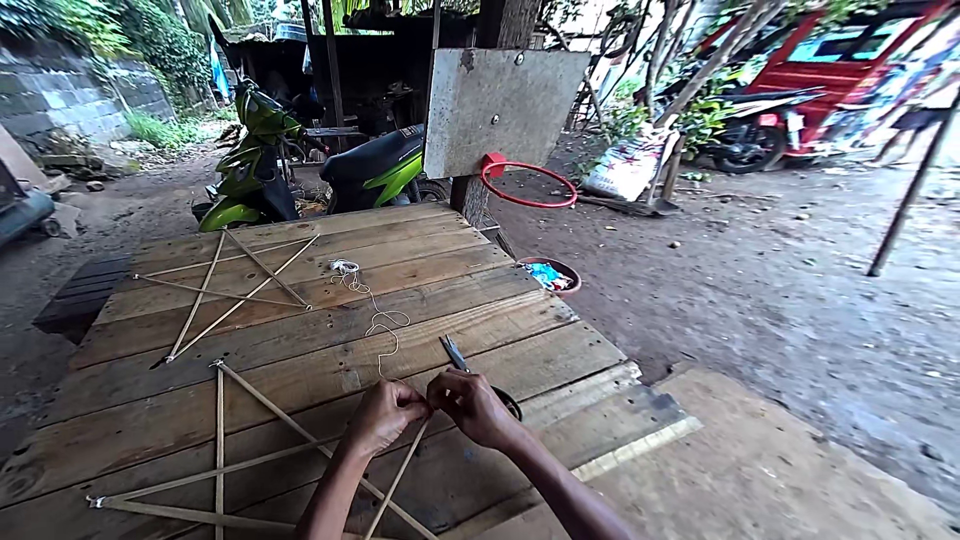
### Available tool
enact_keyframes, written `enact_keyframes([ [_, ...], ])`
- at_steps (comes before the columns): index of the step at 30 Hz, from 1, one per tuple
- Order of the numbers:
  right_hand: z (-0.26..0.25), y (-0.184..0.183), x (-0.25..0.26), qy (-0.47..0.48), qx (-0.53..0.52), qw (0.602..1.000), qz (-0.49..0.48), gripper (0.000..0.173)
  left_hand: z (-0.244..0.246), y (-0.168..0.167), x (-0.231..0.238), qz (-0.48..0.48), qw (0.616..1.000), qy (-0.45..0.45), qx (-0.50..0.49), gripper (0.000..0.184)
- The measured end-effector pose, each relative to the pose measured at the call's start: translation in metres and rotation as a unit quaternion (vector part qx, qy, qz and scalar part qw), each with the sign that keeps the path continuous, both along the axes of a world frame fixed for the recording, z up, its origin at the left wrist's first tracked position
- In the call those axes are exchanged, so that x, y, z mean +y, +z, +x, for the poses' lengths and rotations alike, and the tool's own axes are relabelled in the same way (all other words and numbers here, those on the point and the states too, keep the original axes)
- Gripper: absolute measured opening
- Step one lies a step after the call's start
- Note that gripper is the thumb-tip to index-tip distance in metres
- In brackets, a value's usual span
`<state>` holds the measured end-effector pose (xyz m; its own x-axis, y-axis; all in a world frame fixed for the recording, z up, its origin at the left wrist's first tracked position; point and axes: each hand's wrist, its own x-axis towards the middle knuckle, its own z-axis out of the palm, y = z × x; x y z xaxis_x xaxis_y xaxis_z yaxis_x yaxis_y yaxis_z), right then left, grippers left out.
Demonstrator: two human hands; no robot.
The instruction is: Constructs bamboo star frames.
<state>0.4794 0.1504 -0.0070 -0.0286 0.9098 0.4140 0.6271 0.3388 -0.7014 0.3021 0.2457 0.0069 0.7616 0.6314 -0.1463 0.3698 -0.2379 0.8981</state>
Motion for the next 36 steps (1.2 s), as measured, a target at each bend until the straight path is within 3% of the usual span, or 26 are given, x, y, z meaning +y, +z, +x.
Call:
enact_keyframes([
  [3, 0.000, -0.004, 0.001, -0.002, 0.023, 1.000, -0.014, 0.014, -0.002, 0.004, 0.001, 0.029, 0.999, -0.022, 0.017, 0.012],
  [9, 0.000, -0.013, -0.001, -0.004, 0.027, 0.999, -0.024, 0.014, 0.003, 0.025, -0.014, 0.214, 0.965, -0.007, 0.149, 0.021],
  [12, -0.002, -0.016, -0.001, -0.009, 0.038, 0.999, -0.016, 0.014, 0.007, 0.035, -0.024, 0.163, 0.967, 0.021, 0.194, 0.025],
  [16, -0.005, -0.014, -0.002, -0.013, 0.058, 0.998, -0.014, 0.014, 0.007, 0.035, -0.035, 0.054, 0.979, 0.092, 0.173, 0.024],
  [20, -0.012, -0.013, -0.006, -0.032, 0.064, 0.997, -0.006, 0.014, 0.006, 0.035, -0.048, 0.029, 0.977, 0.146, 0.152, 0.021],
  [25, -0.033, -0.014, -0.013, -0.109, 0.016, 0.992, 0.060, 0.012, 0.009, 0.050, -0.078, 0.107, 0.951, 0.205, 0.206, 0.025],
  [31, -0.053, -0.018, -0.024, -0.169, -0.012, 0.981, 0.093, 0.010, 0.008, 0.004, -0.108, 0.297, 0.904, 0.301, 0.061, 0.016],
  [36, -0.067, -0.020, -0.053, -0.172, -0.009, 0.983, 0.055, 0.011, -0.015, -0.006, -0.128, 0.304, 0.911, 0.276, 0.051, 0.015],
])
